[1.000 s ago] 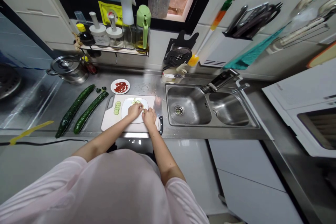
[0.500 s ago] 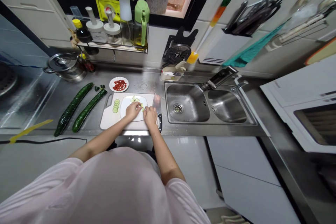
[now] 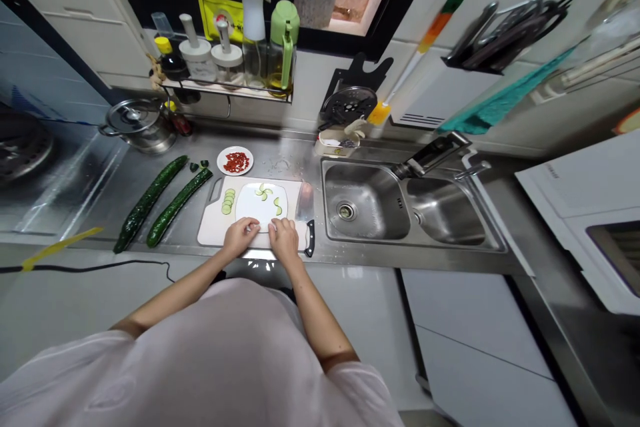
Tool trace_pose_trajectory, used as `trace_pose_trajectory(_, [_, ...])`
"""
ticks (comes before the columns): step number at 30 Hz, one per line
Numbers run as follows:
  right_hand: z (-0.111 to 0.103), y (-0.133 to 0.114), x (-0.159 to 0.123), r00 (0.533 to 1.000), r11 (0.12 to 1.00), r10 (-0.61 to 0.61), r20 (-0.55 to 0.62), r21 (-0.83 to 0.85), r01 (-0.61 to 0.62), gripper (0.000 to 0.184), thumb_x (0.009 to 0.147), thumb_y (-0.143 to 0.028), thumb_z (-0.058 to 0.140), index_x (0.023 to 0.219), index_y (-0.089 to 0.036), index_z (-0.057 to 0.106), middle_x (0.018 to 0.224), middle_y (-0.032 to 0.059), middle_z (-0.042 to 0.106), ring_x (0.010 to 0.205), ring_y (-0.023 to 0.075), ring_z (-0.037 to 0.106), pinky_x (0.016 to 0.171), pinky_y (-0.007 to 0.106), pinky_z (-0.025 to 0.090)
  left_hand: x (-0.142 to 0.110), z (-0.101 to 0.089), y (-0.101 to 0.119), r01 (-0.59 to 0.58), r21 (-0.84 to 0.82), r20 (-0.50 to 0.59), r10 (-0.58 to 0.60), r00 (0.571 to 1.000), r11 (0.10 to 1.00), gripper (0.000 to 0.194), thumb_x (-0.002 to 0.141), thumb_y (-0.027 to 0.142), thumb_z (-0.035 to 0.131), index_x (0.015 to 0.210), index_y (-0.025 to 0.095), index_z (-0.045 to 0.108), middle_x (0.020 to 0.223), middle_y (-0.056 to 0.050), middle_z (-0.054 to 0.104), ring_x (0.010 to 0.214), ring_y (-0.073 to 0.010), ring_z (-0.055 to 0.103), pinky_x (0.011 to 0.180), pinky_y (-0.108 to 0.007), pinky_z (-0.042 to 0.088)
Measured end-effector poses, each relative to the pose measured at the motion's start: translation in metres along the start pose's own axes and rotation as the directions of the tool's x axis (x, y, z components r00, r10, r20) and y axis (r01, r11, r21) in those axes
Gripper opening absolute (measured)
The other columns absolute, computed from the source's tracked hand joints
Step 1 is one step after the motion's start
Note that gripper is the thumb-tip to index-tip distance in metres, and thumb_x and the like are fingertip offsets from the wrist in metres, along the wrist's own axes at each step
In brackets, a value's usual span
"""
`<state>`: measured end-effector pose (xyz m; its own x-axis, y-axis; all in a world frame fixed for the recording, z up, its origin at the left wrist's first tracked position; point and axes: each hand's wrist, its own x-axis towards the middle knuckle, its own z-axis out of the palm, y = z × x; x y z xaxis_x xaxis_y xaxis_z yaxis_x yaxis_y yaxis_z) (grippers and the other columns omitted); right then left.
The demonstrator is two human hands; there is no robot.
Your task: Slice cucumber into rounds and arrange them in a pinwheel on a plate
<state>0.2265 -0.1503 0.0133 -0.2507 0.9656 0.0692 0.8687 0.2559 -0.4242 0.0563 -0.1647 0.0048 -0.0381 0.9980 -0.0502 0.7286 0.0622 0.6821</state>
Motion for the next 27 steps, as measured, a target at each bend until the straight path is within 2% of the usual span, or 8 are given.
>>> trace_pose_trajectory(3, [-0.001, 0.001, -0.005, 1.000, 1.000, 0.010, 0.004, 0.018, -0.010, 0.035, 0.098, -0.035, 0.037, 0.114, -0.018, 0.063, 0.100, 0.0087, 0.061, 0.097, 0.0220, 0.048, 0.085, 0.028, 0.036, -0.005, -0.010, -0.016, 0.050, 0.023, -0.073, -0.048, 0.996, 0.998, 0.023, 0.088, 0.037, 0.050, 0.102, 0.025, 0.066, 0.089, 0.000, 0.067, 0.080, -0.0140, 0.060, 0.075, -0.024, 0.044])
trace_pose_trajectory(7, [0.000, 0.003, -0.010, 1.000, 0.999, 0.022, 0.006, 0.048, -0.022, 0.033, 0.098, -0.033, 0.038, 0.112, -0.017, 0.064, 0.100, 0.0091, 0.061, 0.098, 0.0219, 0.048, 0.084, 0.028, 0.037, 0.000, -0.027, -0.039, 0.139, 0.093, -0.202, -0.118, 0.972, 0.986, 0.025, 0.088, 0.036, 0.049, 0.103, 0.025, 0.064, 0.090, -0.002, 0.067, 0.088, -0.0165, 0.060, 0.079, -0.025, 0.043])
trace_pose_trajectory(10, [0.001, 0.003, -0.013, 1.000, 0.997, 0.029, -0.012, 0.076, -0.028, 0.033, 0.097, -0.032, 0.038, 0.111, -0.017, 0.064, 0.098, 0.0090, 0.061, 0.097, 0.0217, 0.049, 0.083, 0.029, 0.038, 0.009, -0.041, -0.052, 0.254, 0.171, -0.274, -0.202, 0.940, 0.952, 0.026, 0.087, 0.036, 0.049, 0.106, 0.024, 0.063, 0.092, -0.004, 0.067, 0.097, -0.0207, 0.059, 0.087, -0.031, 0.040])
trace_pose_trajectory(13, [0.001, 0.002, -0.015, 0.999, 0.994, 0.036, -0.038, 0.109, -0.032, 0.032, 0.097, -0.031, 0.039, 0.110, -0.017, 0.065, 0.096, 0.0087, 0.062, 0.095, 0.0215, 0.049, 0.081, 0.029, 0.039, 0.017, -0.049, -0.059, 0.359, 0.241, -0.290, -0.286, 0.913, 0.902, 0.032, 0.086, 0.042, 0.050, 0.110, 0.024, 0.061, 0.097, -0.007, 0.066, 0.102, -0.0261, 0.056, 0.089, -0.038, 0.037])
trace_pose_trajectory(17, [0.001, 0.003, -0.016, 0.996, 0.987, 0.020, -0.087, 0.161, -0.006, 0.030, 0.096, -0.030, 0.041, 0.106, -0.017, 0.066, 0.091, 0.0086, 0.062, 0.091, 0.0223, 0.050, 0.079, 0.031, 0.040, 0.024, -0.049, -0.061, 0.422, 0.288, -0.297, -0.339, 0.893, 0.860, 0.036, 0.083, 0.047, 0.052, 0.107, 0.022, 0.062, 0.106, -0.011, 0.064, 0.105, -0.0316, 0.053, 0.090, -0.044, 0.034])
trace_pose_trajectory(27, [0.004, 0.010, -0.021, 0.990, 0.981, 0.022, -0.140, 0.194, 0.006, 0.028, 0.094, -0.031, 0.044, 0.104, -0.018, 0.067, 0.090, 0.0083, 0.062, 0.090, 0.0232, 0.050, 0.078, 0.033, 0.042, 0.030, -0.042, -0.064, 0.462, 0.241, -0.321, -0.380, 0.868, 0.853, 0.028, 0.083, 0.043, 0.053, 0.100, 0.023, 0.064, 0.107, -0.011, 0.063, 0.104, -0.0318, 0.053, 0.090, -0.046, 0.031])
